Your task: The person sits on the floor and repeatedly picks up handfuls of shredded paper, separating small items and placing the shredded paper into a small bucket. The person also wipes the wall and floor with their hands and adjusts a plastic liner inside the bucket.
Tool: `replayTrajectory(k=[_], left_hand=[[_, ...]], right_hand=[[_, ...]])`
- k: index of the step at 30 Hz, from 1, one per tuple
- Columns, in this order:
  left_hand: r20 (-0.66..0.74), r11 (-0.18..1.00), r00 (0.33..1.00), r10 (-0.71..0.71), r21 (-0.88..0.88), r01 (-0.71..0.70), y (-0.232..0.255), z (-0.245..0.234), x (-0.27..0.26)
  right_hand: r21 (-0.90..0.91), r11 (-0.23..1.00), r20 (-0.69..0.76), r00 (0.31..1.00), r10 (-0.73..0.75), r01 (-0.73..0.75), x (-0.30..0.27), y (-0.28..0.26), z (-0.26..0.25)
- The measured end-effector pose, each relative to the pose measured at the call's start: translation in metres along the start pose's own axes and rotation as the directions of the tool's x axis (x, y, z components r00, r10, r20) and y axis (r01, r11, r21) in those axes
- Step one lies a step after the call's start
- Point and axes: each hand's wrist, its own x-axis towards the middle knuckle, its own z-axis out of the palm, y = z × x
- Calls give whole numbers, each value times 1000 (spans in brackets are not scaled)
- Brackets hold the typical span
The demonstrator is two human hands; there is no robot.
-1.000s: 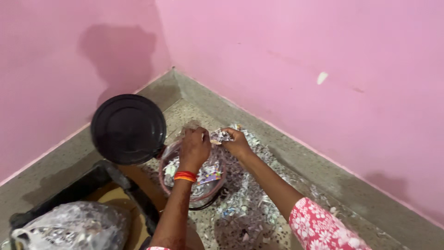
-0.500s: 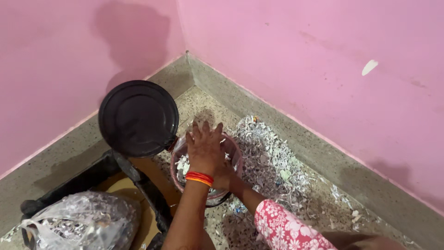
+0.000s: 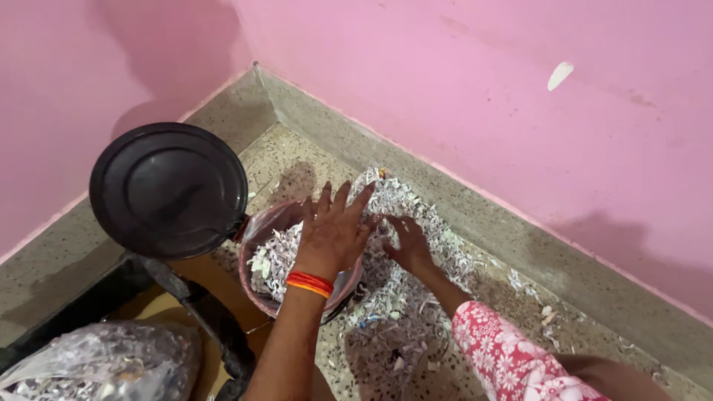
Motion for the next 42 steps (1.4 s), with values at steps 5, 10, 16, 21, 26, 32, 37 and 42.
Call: replayTrajectory(k=[5,10,16,21,26,32,37,42], left_hand=[[107,999,994,-40,37,36,4,0,0],[112,997,993,-36,74,27,2,4,0],[172,996,983,-65,65,54,6,8,0],[270,998,962,-50,-15,56,18,11,15],[231,994,973,-5,103,-19,31,18,14],[268,992,960,88,-113,-59,45,41,23],[157,933,971,183,-338,-121,58,41,21],[101,903,988,118,-425,-64,65,21,17]], right_hand=[[-230,904,417,803,425,-359,-46,41,-4],[-132,866,411,769,490,-481,-87,80,34],[-61,979,296,933,205,-196,-100,117,67],[120,987,274,959,74,-110,-51,127,35],[195,980,136,989,-61,34,-12,85,-45],[343,919,200,971,128,-192,-29,-7,-164],[367,883,193,953,234,-291,-31,-75,-207],[234,956,110,982,154,-176,-32,-96,-223]])
